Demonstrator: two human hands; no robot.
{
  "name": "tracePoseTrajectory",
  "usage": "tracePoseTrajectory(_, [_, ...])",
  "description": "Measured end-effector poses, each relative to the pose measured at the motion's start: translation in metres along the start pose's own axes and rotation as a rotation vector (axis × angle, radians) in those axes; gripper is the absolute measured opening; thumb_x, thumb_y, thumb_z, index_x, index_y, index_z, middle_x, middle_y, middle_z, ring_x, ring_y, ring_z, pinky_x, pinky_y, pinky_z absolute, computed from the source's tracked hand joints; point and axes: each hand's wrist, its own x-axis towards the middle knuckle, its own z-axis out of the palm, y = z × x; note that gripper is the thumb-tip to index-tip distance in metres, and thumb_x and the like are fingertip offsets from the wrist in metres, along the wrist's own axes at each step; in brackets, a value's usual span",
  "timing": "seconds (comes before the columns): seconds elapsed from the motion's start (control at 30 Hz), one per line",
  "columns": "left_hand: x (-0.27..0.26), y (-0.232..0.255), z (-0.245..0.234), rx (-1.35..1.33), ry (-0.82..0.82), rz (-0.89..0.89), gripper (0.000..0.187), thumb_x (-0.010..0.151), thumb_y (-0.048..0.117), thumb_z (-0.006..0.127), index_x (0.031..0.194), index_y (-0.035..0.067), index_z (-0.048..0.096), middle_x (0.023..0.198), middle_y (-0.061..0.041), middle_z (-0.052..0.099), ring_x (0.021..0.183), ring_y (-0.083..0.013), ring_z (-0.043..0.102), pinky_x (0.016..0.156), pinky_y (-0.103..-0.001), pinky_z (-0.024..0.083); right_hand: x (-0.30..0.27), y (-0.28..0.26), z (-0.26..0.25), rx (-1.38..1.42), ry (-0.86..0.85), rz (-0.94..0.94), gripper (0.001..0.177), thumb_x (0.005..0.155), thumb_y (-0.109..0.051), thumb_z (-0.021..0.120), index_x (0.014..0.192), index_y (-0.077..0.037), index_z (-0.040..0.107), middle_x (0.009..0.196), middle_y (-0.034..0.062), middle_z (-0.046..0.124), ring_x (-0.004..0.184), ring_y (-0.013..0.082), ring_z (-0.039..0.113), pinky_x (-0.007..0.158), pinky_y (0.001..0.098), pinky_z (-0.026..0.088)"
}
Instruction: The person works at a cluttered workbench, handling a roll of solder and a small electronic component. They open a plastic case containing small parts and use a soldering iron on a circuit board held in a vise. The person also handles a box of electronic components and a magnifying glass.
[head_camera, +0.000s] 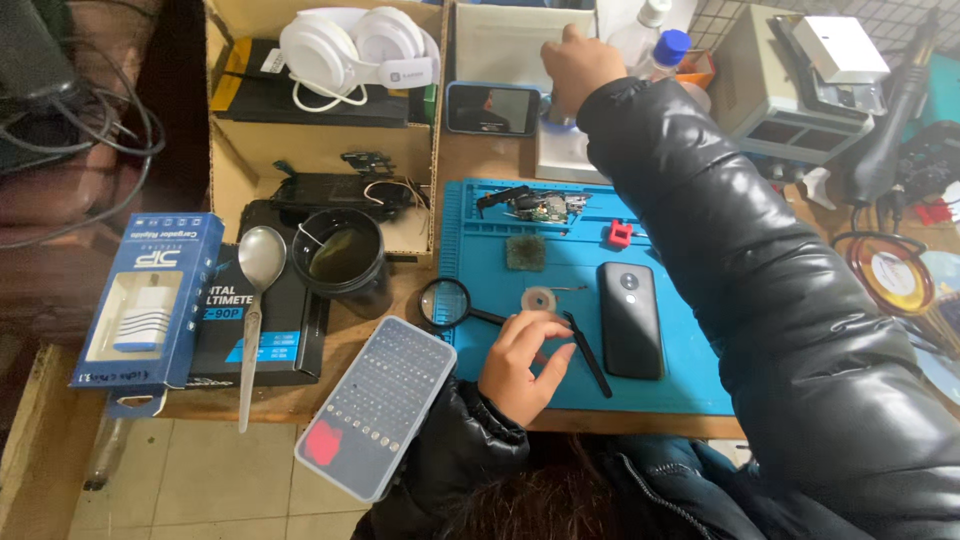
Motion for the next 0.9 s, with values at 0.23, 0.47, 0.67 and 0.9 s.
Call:
tracePoseTrajectory(0.23, [-0.004,0.000,-0.003,-0.040,-0.051,-0.032,0.013,0.098,0.023,0.053,0.106,0.013,0.059,0.116,-0.005,0.058,0.103,-0.0266,0.055,0.063,-0.032,0.053,0.012,0.003,0.022,-0.133,-0.065,0.030,0.019,0.077,-0.007,0.069,0.095,-0.004,0.072,0.103,0.0182,0.055,0.075,0.0407,0.065,0.056,0.0512,0.057])
tracePoseTrajectory(0.47, [-0.004,0.001,-0.005,-0.040,-0.060,-0.022,0.013,0.099,0.023,0.053,0.107,0.014,0.058,0.117,-0.005,0.058,0.105,-0.0281,0.055,0.067,-0.034,0.053,0.001,-0.009,-0.005,-0.111,-0.342,0.028,0.023,0.085,-0.032,0.063,0.079,-0.011,0.071,0.082,0.0121,0.068,0.078,0.0372,0.066,0.057,0.0485,0.056])
tracePoseTrajectory(0.67, [-0.006,-0.002,-0.002,-0.049,-0.039,-0.010,0.016,0.100,0.025,0.052,0.111,0.014,0.058,0.119,-0.006,0.056,0.109,-0.0289,0.055,0.072,-0.035,0.058,0.002,0.000,-0.013,-0.181,-0.556,-0.124,0.022,0.062,-0.016,0.084,0.078,-0.004,0.075,0.074,0.0110,0.068,0.071,0.0285,0.063,0.051,0.0422,0.048])
tracePoseTrajectory(0.9, [0.000,0.017,-0.016,-0.011,0.218,0.019,0.014,0.097,0.017,0.056,0.107,0.008,0.060,0.106,-0.009,0.062,0.084,-0.0196,0.059,0.062,-0.027,0.051,-0.017,-0.003,-0.013,-0.109,-0.506,-0.161,0.032,0.065,-0.026,0.090,0.086,-0.007,0.076,0.077,0.0082,0.069,0.068,0.0263,0.060,0.056,0.0359,0.048])
